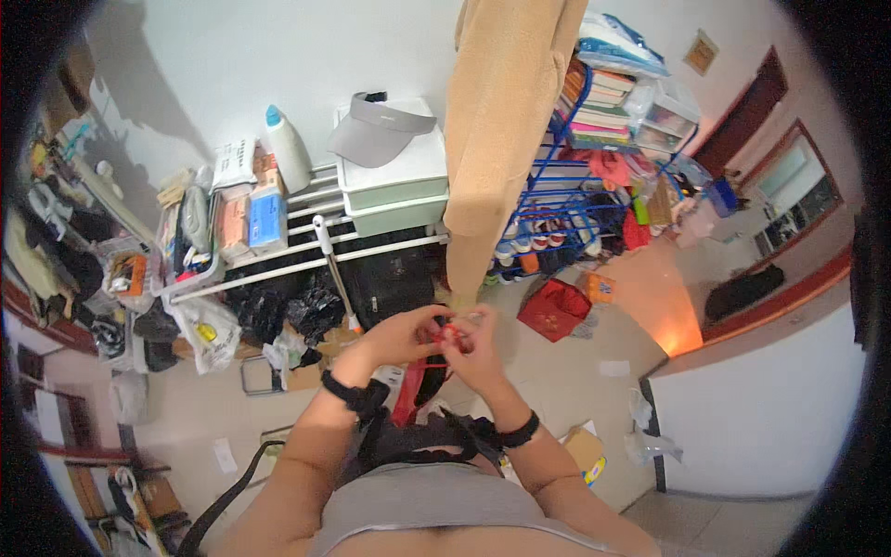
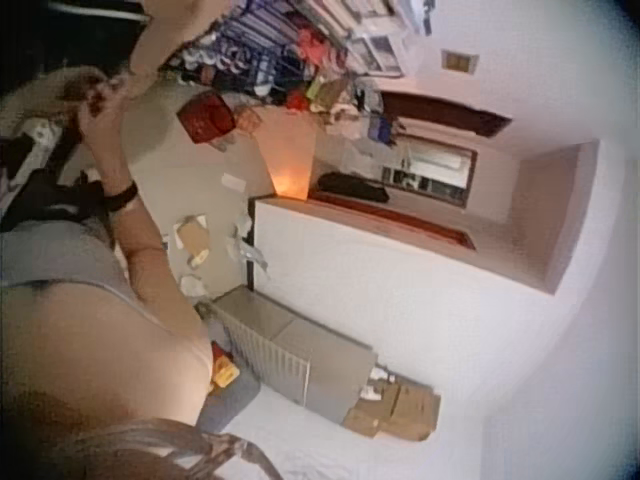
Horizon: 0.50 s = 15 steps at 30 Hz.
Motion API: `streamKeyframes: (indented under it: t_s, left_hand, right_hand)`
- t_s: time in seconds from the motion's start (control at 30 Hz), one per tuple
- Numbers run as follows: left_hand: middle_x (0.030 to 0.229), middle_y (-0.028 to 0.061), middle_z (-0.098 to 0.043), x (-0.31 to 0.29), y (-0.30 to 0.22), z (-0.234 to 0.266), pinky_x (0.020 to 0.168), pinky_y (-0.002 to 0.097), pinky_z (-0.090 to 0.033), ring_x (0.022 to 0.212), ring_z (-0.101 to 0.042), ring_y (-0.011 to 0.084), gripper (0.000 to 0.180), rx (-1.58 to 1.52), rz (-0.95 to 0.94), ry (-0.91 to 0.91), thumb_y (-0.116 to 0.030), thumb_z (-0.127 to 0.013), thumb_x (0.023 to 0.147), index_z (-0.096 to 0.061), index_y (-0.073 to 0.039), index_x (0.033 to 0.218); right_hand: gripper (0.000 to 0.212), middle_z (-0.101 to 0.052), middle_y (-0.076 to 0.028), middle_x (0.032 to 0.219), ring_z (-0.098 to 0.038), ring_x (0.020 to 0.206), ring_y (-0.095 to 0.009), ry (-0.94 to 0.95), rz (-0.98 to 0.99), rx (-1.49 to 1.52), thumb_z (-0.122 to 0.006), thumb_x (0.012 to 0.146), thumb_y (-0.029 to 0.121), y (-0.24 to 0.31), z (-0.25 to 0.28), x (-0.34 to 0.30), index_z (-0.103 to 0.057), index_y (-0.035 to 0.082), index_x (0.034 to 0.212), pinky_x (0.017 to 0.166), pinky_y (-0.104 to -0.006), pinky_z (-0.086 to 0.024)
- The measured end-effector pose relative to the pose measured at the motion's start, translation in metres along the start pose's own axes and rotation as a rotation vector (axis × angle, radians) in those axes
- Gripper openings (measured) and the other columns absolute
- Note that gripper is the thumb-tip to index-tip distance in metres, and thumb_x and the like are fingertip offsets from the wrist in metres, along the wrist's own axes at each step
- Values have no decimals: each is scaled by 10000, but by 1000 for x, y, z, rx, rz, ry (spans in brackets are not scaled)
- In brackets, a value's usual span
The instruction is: The person picks up a mop from the floor, moves several items including a suitcase and bags to reach different areas, and then gathers papers and a small bag into a shelf.
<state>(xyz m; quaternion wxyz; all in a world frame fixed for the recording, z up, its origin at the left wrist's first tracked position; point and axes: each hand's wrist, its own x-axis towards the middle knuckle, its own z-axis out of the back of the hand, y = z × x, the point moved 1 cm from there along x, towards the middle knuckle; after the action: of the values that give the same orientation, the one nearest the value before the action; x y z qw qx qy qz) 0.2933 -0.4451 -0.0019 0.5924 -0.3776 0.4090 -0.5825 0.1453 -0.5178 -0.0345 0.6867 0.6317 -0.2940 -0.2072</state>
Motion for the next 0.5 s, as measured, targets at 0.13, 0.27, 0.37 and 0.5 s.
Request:
streamKeyframes:
  t_s: [0.13,0.27,0.37,0.5]
  left_hand:
    - [866,125,-617,38,2,-23,692,294,-467,769,-591,174,275,28,-11,-65,-93,-582,804,-536,-4,1061]
    - [723,100,-602,68,-11,-22,571,316,-444,621,-574,229,183,317,-15,-226,-177,-611,750,-606,-97,914]
    - [659,88,-597,74,-25,-12,537,316,-441,575,-577,222,186,333,62,-201,-212,-650,689,-629,-126,852]
    - [637,32,-615,60,-12,-7,521,267,-438,568,-582,147,227,82,-124,-211,-185,-669,712,-600,-50,882]
  right_hand:
    - [582,-507,-61,882,-518,690,-84,-69,22,-118,-570,760,-45,-19,48,6,-198,87,1188,538,-191,-452]
    - [674,-519,-49,884,-526,684,-97,-133,56,-76,-613,744,-37,-7,82,23,-205,117,1257,535,-193,-459]
    - [630,-519,-38,884,-513,675,-89,-106,97,-113,-609,756,-12,3,95,30,-262,98,1271,549,-186,-445]
    - [475,-502,-6,836,-488,703,-69,40,38,43,-585,777,16,7,83,37,-411,55,1217,581,-190,-414]
